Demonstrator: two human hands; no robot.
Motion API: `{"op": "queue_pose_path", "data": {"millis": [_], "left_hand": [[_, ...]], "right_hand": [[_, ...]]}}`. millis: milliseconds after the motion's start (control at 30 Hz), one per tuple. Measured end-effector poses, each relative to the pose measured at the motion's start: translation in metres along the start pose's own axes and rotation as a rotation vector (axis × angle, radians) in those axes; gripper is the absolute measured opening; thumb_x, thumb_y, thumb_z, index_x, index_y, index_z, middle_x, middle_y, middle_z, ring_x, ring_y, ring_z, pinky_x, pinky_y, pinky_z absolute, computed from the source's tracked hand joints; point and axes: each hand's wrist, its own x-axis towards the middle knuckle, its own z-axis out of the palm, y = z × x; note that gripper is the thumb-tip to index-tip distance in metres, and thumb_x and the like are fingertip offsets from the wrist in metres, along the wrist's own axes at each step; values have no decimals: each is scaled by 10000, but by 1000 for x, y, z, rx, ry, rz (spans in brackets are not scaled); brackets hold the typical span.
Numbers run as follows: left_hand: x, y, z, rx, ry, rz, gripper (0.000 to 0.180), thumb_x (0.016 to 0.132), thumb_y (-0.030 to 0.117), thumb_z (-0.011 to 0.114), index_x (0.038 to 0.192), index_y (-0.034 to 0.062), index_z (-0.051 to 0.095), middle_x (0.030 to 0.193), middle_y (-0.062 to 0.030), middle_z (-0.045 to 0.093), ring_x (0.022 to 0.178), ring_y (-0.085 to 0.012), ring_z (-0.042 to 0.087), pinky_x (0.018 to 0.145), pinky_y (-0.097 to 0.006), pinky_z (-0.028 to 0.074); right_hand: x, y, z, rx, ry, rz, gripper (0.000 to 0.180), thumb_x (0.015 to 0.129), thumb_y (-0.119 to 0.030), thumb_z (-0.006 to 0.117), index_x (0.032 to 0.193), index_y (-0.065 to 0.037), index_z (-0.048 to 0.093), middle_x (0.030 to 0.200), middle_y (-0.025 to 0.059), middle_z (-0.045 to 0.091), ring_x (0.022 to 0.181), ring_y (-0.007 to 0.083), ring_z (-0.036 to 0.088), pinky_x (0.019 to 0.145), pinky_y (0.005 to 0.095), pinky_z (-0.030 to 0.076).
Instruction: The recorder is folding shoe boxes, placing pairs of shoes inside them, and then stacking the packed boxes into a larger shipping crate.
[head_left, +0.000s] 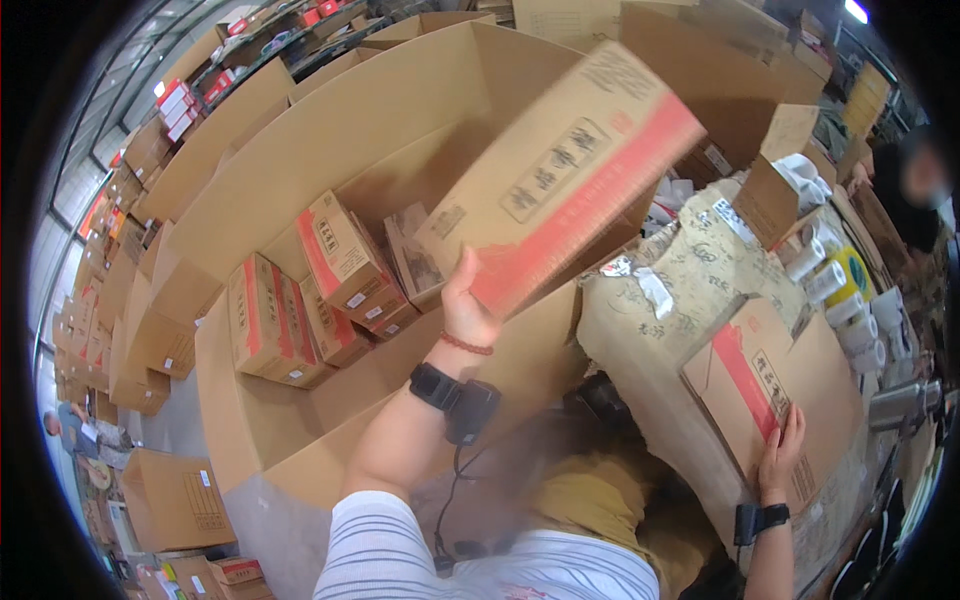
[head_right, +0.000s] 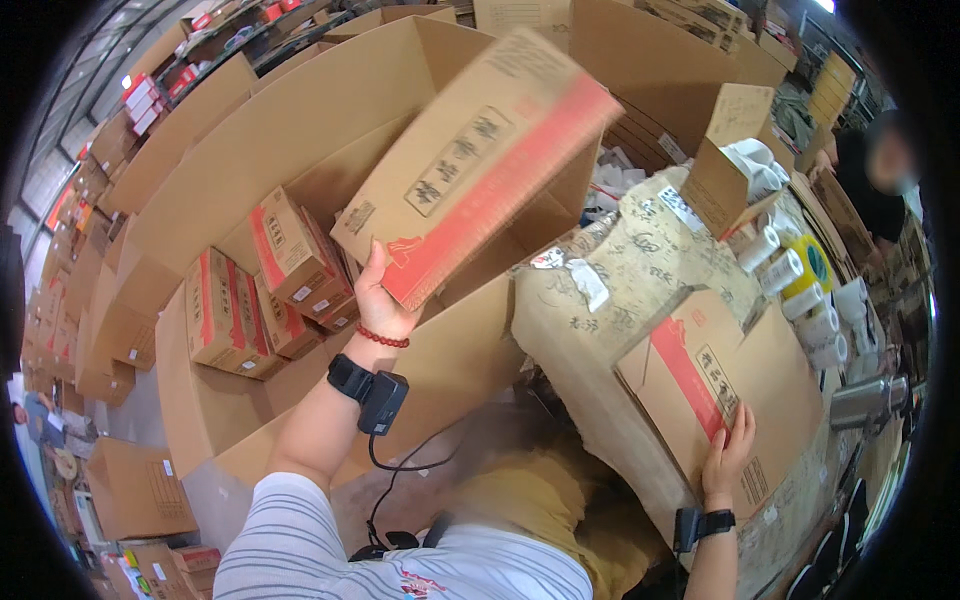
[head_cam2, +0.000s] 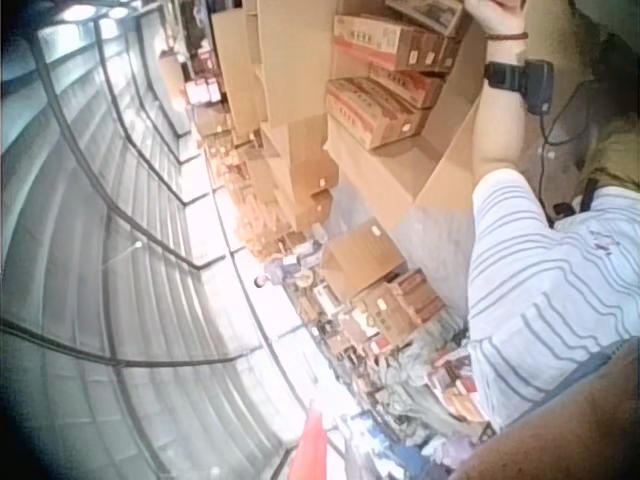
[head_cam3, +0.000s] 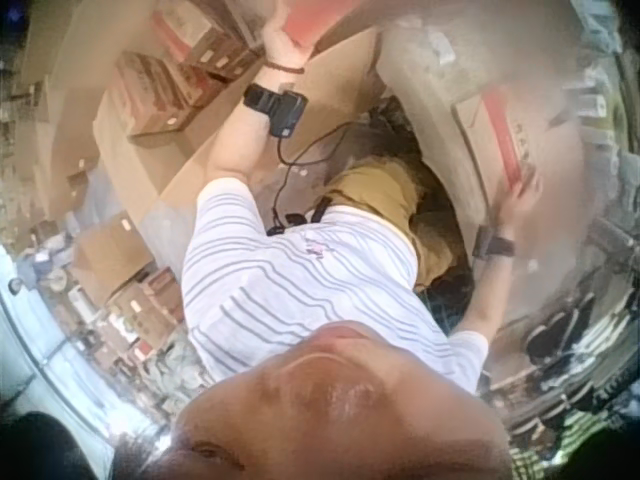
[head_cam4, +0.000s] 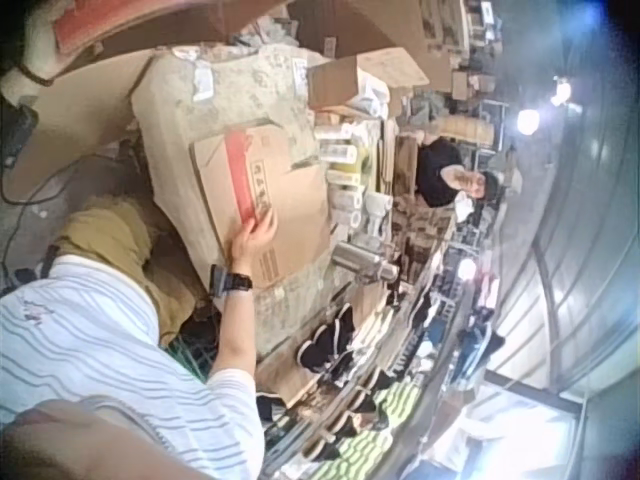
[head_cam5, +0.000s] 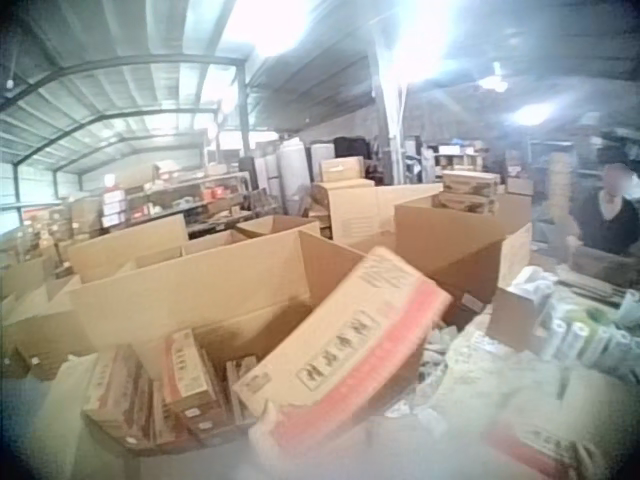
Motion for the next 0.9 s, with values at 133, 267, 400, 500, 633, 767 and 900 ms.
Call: {"op": "queue_pose_path", "data": {"millis": [133, 267, 400, 500, 633, 767, 900], "left_hand": [[-2, 13, -32, 61, 165, 93, 518, 924, 441, 501, 1195, 1, 534, 1215, -92, 569, 1186, -242, 484, 992, -397, 400], [-2, 23, -56, -128, 228, 139, 560, 913, 487, 491, 1264, 51, 483, 1268, -84, 533, 1189, -267, 484, 987, -452, 400], [7, 53, -76, -87, 339, 342, 644, 889, 569, 471, 1333, 106, 423, 1312, -81, 503, 1212, -292, 462, 978, -535, 384], [20, 89, -96, 1, 495, 451, 665, 870, 597, 482, 1340, 131, 422, 1320, -82, 497, 1228, -293, 444, 984, -569, 362], [44, 125, -147, 48, 666, 513, 812, 749, 656, 606, 1357, 159, 401, 1433, -116, 348, 1299, -336, 326, 1014, -644, 270], [68, 125, -191, 99, 1053, 247, 899, 736, 676, 582, 1417, 171, 284, 1473, -66, 262, 1277, -335, 345, 1027, -605, 259], [52, 210, -264, 102, 1143, 165, 797, 765, 686, 517, 1368, 178, 398, 1353, -67, 457, 1231, -323, 388, 935, -594, 336]], "right_hand": [[-6, -44, 5, -395, -156, -268, 462, 894, -131, 455, 1337, -6, 420, 1367, 205, 392, 1270, 364, 369, 1075, 428, 269], [-6, -39, 5, -455, -109, -187, 449, 904, -147, 459, 1331, -14, 431, 1343, 202, 415, 1247, 364, 390, 1058, 426, 292], [-7, -44, 6, -456, -93, -181, 435, 915, -154, 451, 1327, -17, 437, 1324, 204, 427, 1229, 361, 407, 1045, 421, 310], [-6, -39, 5, -434, -82, -193, 424, 916, -153, 452, 1320, -21, 449, 1321, 197, 433, 1222, 355, 412, 1042, 416, 313], [-5, -46, 5, -442, -73, -170, 415, 909, -153, 464, 1302, -18, 466, 1310, 189, 444, 1215, 350, 419, 1038, 413, 318], [-4, -52, -2, -496, -66, -154, 396, 893, -145, 484, 1267, -15, 489, 1287, 185, 460, 1213, 342, 422, 1034, 408, 324], [-6, -57, 12, -372, -90, -155, 386, 869, -128, 513, 1237, -11, 506, 1263, 185, 474, 1193, 343, 438, 1025, 410, 337]]}}
